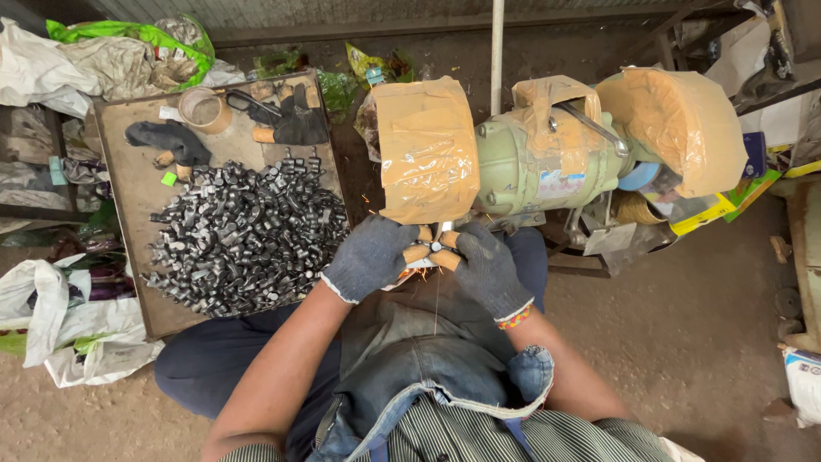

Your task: The person sits on the floor at a bench grinder and grinds small metal workpieces, holding each piece against the spinning wheel with sparks flying. They take pieces from a large tray of dark metal parts, grind them, and place finished pieces in a small container.

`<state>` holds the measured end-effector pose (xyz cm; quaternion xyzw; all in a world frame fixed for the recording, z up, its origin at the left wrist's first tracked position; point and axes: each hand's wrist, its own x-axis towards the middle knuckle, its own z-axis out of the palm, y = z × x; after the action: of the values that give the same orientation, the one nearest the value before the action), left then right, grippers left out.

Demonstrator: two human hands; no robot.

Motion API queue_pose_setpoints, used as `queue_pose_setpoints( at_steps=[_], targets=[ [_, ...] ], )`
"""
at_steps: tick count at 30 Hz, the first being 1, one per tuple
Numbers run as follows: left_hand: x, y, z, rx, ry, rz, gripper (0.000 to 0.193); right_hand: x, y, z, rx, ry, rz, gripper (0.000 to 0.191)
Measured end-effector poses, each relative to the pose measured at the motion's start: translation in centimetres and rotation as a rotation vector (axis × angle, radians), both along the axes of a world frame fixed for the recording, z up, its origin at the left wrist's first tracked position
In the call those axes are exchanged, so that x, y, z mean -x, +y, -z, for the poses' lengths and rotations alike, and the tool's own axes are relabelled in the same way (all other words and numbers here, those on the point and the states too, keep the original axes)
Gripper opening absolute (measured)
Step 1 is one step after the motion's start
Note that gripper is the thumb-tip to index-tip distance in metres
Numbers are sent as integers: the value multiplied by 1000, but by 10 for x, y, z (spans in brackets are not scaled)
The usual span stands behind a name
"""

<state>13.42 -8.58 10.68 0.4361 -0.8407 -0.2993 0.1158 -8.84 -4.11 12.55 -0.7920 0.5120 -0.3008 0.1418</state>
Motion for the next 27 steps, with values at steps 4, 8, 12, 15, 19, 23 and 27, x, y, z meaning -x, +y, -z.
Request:
queue_pose_setpoints(
  at_steps=[4, 8, 12, 15, 19, 23, 27],
  targets=[
    [0, 9, 4, 185, 199, -21, 29, 3, -7, 3, -53, 0, -4, 31],
    [-3, 11, 7, 218, 238, -33, 33, 1, -9, 11, -102, 11, 28, 31],
    [-11, 5, 5, 230, 175, 19, 22, 1, -11, 21, -36, 12, 29, 36],
    [-13, 10, 0, 236, 266, 16, 18, 1, -14, 28, 19, 97, 49, 33],
    [-4, 44, 1, 272, 168, -213, 21, -6, -4, 29, 95, 73, 104, 37],
    [-1, 90, 15, 176, 235, -270, 24, -8, 33, 16, 110, -4, -21, 32],
    [-11, 119, 37, 301, 273, -112, 29, -7, 61, 16, 111, -68, -184, 38]
  ],
)
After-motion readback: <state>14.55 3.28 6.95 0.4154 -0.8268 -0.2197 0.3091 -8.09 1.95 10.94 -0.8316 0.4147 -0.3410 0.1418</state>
